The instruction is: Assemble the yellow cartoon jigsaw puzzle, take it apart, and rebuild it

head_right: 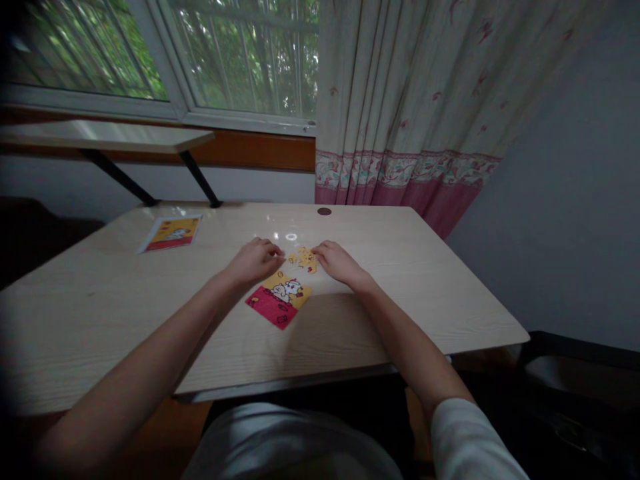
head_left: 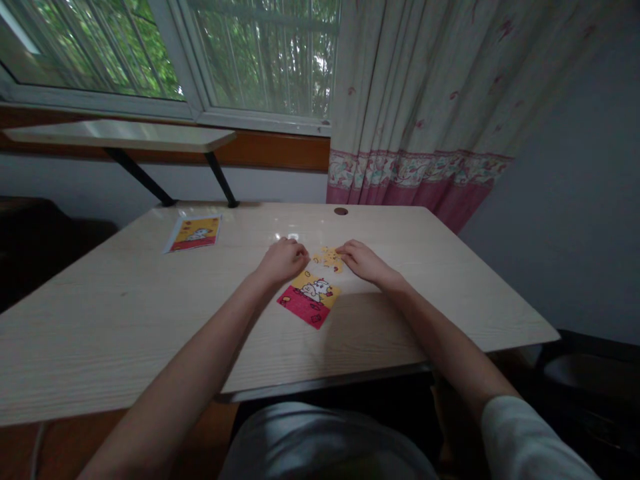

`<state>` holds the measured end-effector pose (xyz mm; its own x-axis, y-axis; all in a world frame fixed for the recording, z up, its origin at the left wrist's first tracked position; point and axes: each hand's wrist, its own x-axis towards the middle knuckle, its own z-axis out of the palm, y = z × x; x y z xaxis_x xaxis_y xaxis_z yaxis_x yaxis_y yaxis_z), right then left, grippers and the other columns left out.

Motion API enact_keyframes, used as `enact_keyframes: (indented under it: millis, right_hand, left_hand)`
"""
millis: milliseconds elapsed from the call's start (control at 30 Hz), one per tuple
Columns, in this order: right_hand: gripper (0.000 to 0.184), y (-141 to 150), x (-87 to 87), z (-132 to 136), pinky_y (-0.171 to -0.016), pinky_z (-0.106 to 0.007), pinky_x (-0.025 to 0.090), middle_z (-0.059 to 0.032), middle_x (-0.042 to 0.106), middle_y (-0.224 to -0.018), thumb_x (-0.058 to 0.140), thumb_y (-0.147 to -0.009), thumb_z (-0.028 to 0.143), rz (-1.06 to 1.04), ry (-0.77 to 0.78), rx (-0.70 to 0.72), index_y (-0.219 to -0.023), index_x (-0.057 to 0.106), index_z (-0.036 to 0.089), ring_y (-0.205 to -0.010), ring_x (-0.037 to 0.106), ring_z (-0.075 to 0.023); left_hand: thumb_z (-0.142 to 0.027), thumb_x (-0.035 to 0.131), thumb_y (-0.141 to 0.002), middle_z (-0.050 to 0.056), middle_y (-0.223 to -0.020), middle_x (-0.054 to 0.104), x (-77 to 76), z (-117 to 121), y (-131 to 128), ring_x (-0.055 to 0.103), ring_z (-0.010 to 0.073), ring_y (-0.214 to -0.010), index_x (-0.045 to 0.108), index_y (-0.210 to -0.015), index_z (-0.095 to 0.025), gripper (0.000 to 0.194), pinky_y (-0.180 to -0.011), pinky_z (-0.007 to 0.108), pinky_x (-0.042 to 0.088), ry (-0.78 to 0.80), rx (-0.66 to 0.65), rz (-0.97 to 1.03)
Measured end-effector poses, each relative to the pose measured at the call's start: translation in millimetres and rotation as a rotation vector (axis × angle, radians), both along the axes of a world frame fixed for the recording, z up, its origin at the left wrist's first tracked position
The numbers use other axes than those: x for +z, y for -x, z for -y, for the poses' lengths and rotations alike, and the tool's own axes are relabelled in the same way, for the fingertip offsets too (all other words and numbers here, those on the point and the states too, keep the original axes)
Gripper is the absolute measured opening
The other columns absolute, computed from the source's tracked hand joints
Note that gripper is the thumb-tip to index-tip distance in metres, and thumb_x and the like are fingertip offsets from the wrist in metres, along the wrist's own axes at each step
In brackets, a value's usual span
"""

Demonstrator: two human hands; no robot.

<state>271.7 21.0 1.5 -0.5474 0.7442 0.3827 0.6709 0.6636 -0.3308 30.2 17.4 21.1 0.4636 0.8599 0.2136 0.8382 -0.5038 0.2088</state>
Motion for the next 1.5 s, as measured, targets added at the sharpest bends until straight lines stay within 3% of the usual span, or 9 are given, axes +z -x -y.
enact_keyframes:
  millis: [100,200,267,567,933,1200,1500]
  right_hand:
    - [0.026,6,9.5,16,-0.088,-0.032,0.039,-0.0097,0.061,-0.099,0.050,-0.087,0.029,0.041,0.015,0.111,-0.102,0.064,0.014,-0.095,0.052,-0.0178]
    - [0.041,15,15.1,29,-0.090,-0.035,0.037,-0.0100,0.060,-0.104,0.059,-0.079,0.046,0.151,0.056,0.218,-0.106,0.064,0.016,-0.100,0.050,-0.0208]
    - [0.047,21,15.8,34,-0.091,-0.037,0.036,-0.0103,0.058,-0.107,0.061,-0.075,0.051,0.205,0.082,0.224,-0.109,0.063,0.018,-0.103,0.049,-0.0228]
    - [0.036,26,13.1,32,-0.090,-0.036,0.034,-0.0099,0.057,-0.107,0.056,-0.083,0.042,0.248,0.114,0.205,-0.109,0.062,0.019,-0.101,0.048,-0.0215]
    - [0.028,26,21.0,34,-0.082,-0.031,0.035,-0.0109,0.059,-0.094,0.054,-0.085,0.039,0.343,0.126,-0.007,-0.092,0.063,0.013,-0.094,0.048,-0.0209]
    - [0.023,30,24.6,42,-0.085,-0.033,0.035,-0.0127,0.057,-0.103,0.049,-0.089,0.031,0.403,0.185,-0.021,-0.097,0.058,0.011,-0.098,0.045,-0.0225]
    - [0.021,32,25.6,42,-0.085,-0.033,0.035,-0.0125,0.056,-0.102,0.050,-0.088,0.030,0.359,0.257,-0.034,-0.096,0.056,0.011,-0.098,0.044,-0.0222]
  left_hand:
    - [-0.045,0.053,-0.075,0.009,-0.083,0.059,8.0,5,12,0.053,0.0198,-0.075,0.065,-0.097,-0.013,0.041,-0.069,0.029,0.040,0.253,-0.180,-0.022]
    - [-0.049,0.063,-0.065,0.009,-0.097,0.053,9.6,10,19,0.052,0.0198,-0.083,0.056,-0.113,-0.013,0.060,-0.074,0.028,0.041,0.332,-0.283,0.001]
    - [-0.049,0.064,-0.063,0.007,-0.097,0.050,8.6,11,19,0.050,0.0194,-0.085,0.055,-0.112,-0.014,0.060,-0.075,0.028,0.040,0.349,-0.303,0.005]
    - [-0.048,0.066,-0.057,0.006,-0.088,0.049,9.9,12,17,0.047,0.0199,-0.080,0.053,-0.090,-0.013,0.050,-0.071,0.029,0.039,0.432,-0.239,-0.044]
    - [-0.045,0.060,-0.063,0.004,-0.074,0.053,16.1,11,21,0.046,0.0166,-0.066,0.055,-0.084,-0.013,0.039,-0.059,0.026,0.035,0.458,-0.158,-0.078]
    - [-0.047,0.063,-0.061,0.006,-0.081,0.055,12.2,10,20,0.049,0.0187,-0.073,0.055,-0.086,-0.013,0.043,-0.064,0.027,0.037,0.461,-0.171,-0.111]
    - [-0.046,0.064,-0.063,0.006,-0.080,0.058,20.9,13,18,0.050,0.0168,-0.071,0.058,-0.088,-0.013,0.041,-0.061,0.024,0.037,0.476,-0.138,-0.214]
